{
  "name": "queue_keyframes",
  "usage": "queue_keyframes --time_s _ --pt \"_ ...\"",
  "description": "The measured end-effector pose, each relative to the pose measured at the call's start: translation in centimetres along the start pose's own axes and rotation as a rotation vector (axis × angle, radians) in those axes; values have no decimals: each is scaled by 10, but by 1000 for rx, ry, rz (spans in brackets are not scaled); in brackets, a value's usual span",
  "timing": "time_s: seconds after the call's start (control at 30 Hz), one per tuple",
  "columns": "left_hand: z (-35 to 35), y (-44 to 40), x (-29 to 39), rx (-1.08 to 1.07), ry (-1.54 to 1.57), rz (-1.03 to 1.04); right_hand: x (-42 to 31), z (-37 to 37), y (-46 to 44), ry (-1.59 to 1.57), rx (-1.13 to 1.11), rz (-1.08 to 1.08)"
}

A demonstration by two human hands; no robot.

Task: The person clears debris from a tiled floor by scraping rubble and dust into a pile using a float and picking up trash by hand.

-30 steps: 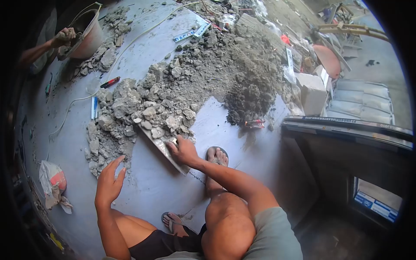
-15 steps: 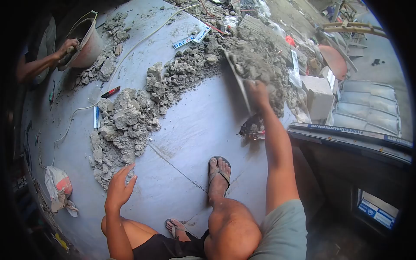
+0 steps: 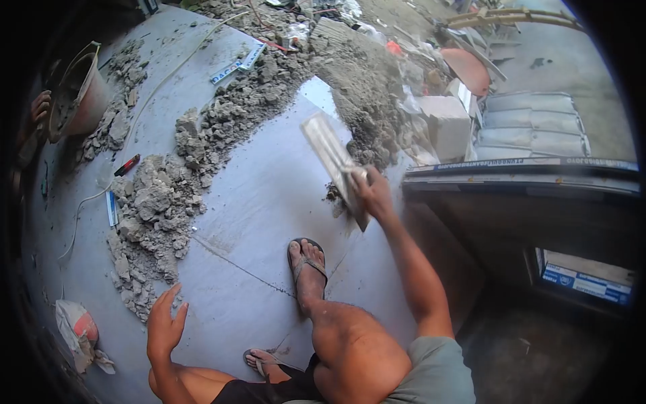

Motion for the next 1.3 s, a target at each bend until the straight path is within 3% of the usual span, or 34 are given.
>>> queue_keyframes --time_s 0.07,0.17,0.37,0.77,0.8,0.9,0.97,1.03,1.13,1.2,1.3 --pt "6 -3 -1 -11 -18 21 5 4 73 -42 -89 150" --pt "10 -7 1 -22 -35 46 -4 -2 148 174 -229 182" --pt "17 -13 0 -69 -73 33 32 1 179 377 -361 264" --pt "21 -32 -1 -33 -91 -65 100 9 -19 544 -215 -160" --pt "20 -35 0 -27 -93 -84 101 5 -43 503 -197 -27" --pt "11 -41 12 -23 -36 -156 128 -13 -118 592 -117 -31" --pt "4 -39 17 40 -36 -189 146 -33 -168 395 -33 46" --pt "-4 -33 25 92 -29 -234 156 -48 -215 631 -47 210" --pt "-17 -19 35 133 -7 -313 173 -44 -259 404 54 161" --pt "-21 -5 33 139 13 -365 166 -18 -265 116 95 408" --pt "-30 13 50 124 112 -415 114 33 -246 -795 65 725"
Point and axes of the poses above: each hand's wrist, its own y-axis away from the middle knuckle, its own z-axis out of the palm, x = y × z, the point moved 2 cm from there along -y, towards the middle knuckle, and after that the axes turned 9 degrees about -z, right-handed, at the moved point
